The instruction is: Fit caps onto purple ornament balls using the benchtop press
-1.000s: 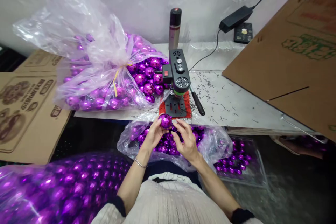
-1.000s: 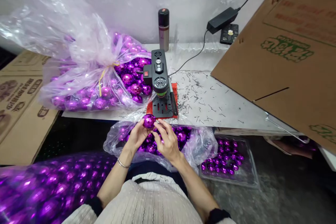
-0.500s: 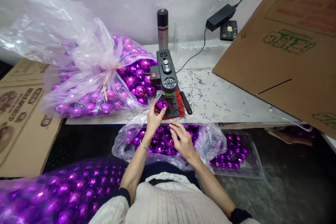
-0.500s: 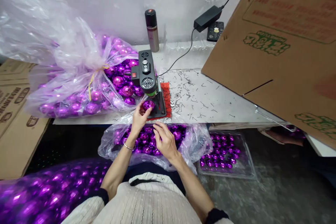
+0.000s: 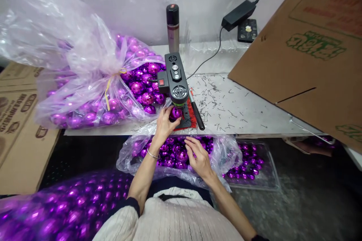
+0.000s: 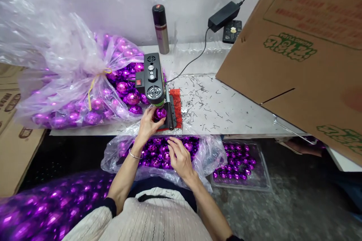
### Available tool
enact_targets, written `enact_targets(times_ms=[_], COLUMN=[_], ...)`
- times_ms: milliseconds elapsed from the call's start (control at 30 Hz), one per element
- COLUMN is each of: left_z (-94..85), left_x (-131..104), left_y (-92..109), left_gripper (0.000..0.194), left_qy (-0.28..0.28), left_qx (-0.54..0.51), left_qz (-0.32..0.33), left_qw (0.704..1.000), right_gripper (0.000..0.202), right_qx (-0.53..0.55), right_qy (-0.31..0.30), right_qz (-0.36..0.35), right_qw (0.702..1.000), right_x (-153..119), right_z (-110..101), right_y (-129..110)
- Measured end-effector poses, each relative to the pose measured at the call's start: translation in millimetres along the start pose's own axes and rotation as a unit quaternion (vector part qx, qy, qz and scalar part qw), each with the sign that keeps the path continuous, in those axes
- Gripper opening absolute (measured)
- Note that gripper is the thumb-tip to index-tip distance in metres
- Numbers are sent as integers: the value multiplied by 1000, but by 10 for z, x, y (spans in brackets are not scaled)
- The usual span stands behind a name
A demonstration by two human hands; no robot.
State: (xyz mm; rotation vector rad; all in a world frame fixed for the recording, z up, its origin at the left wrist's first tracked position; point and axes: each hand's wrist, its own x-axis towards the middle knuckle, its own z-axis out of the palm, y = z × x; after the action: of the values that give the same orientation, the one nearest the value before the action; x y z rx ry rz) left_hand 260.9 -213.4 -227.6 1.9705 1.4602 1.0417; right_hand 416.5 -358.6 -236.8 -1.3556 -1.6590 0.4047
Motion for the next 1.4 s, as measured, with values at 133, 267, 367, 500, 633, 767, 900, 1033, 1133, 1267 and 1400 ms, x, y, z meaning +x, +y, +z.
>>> enact_targets(times_ms=[133,267,367,500,633,767,900,1033,1133,1267,1400], left_z=[49,186,269,294,291,312,352,393,404,401,406], left_x=[14,27,2,-38,-55,-71,-84,-97,-103,-106,-107], left_y=[-50,-128,-177,-208,-213,-237,-283,-314,-318,-314,-317], left_gripper=[53,59,64,66,66,67,68,70,70,69,69], left_qy=[-4,11,23,22,25,22,27,33,29,29,32], left_qx=[-15,-53,-90,-103,-101,-67,-29,-25,-31,-36,-42], left_qz=[4,4,-7,-22,5,26,46,59,55,56,64], left_qw=[1000,999,996,994,995,997,998,997,998,997,997], right_gripper=[32,33,39,55,63,33,18,28,29,32,34], right_qx=[-8,-24,-43,-75,-91,-63,13,38,40,29,17], right_qy=[4,20,61,152,169,112,142,168,177,204,223], right_qz=[-3,-26,-50,-87,-177,-253,-266,-252,-246,-243,-238], right_qw=[1000,999,996,982,965,959,953,952,952,948,945], right_x=[39,144,283,571,989,1339,1389,1267,1200,1167,1147], right_z=[-12,-91,-267,-537,-629,-518,-293,-103,-25,38,95], right_y=[24,21,6,-62,-199,-291,-199,-38,40,101,154])
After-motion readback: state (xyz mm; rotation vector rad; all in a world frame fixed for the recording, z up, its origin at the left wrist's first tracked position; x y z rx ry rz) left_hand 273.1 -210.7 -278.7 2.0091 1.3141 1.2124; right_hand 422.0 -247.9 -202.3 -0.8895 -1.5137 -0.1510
